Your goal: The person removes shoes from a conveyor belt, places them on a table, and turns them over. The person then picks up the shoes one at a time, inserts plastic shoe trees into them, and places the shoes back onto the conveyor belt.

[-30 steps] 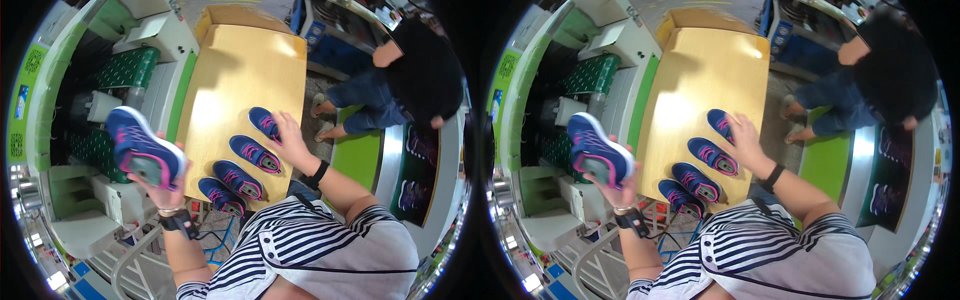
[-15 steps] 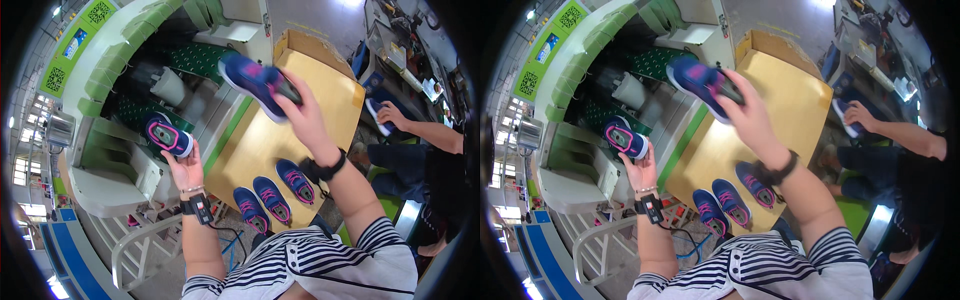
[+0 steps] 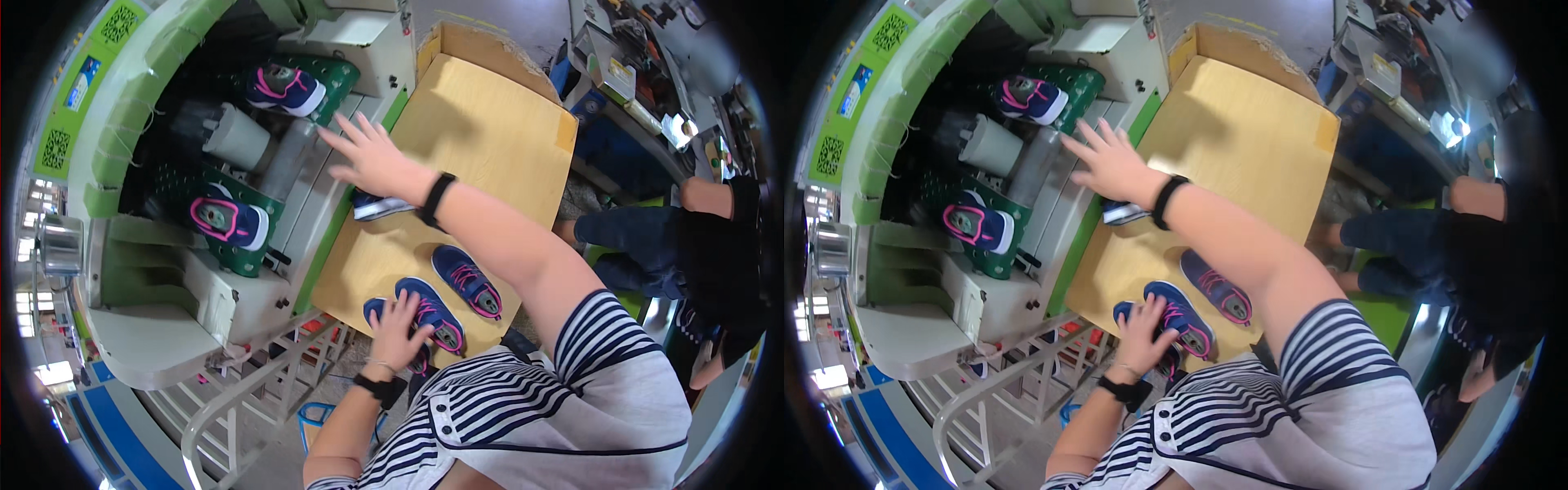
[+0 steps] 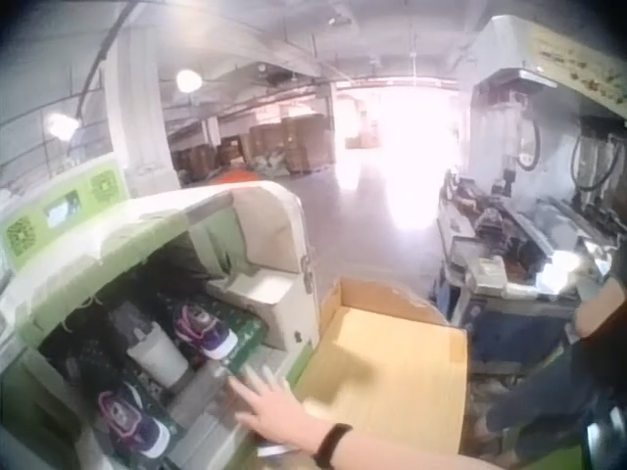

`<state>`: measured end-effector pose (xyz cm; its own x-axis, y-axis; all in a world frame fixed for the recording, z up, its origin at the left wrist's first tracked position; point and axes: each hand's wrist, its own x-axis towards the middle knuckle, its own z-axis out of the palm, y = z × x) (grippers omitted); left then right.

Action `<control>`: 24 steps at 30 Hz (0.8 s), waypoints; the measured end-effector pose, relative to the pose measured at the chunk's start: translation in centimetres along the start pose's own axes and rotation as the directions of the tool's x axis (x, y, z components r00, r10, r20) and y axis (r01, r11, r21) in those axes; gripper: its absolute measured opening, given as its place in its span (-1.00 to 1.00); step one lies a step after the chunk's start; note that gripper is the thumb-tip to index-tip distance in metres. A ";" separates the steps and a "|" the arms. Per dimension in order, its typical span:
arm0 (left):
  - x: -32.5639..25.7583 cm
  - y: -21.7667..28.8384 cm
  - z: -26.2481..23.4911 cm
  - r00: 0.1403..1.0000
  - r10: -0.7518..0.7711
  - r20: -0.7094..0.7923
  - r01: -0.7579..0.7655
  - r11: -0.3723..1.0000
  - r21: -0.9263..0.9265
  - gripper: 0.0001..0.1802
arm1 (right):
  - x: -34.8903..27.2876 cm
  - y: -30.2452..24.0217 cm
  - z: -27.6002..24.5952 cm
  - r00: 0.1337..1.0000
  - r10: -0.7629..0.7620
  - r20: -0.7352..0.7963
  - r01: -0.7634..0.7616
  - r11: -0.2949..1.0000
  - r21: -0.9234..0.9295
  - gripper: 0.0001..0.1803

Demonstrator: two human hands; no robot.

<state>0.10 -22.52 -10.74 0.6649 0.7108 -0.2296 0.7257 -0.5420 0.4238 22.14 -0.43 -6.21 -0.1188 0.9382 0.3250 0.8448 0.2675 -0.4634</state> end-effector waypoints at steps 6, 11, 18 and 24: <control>0.4 -0.6 2.6 0.995 -0.035 -0.094 0.009 0.964 -0.265 -0.33 | -13.8 8.7 3.1 0.852 0.263 0.452 -0.407 0.876 0.259 0.13; 0.1 0.2 2.6 0.989 -0.037 -0.142 -0.002 0.964 -0.266 -0.41 | -16.1 6.0 2.2 0.769 0.415 0.486 -0.552 0.814 0.180 0.08; -0.4 0.1 3.5 0.982 -0.023 -0.190 -0.032 0.958 -0.285 -0.43 | -18.8 6.4 0.0 0.974 0.224 0.043 -0.217 0.852 0.476 -0.04; 0.2 0.6 3.4 0.984 -0.036 -0.172 -0.012 0.963 -0.271 -0.43 | -27.0 13.6 -9.1 0.937 0.342 -0.065 -0.322 0.777 -0.541 -0.23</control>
<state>1.23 -24.24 -13.51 0.5979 0.7965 -0.0903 0.6427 -0.4090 0.6478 41.62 -24.09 -13.74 0.2121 0.9566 0.1998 0.9769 -0.2128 -0.0183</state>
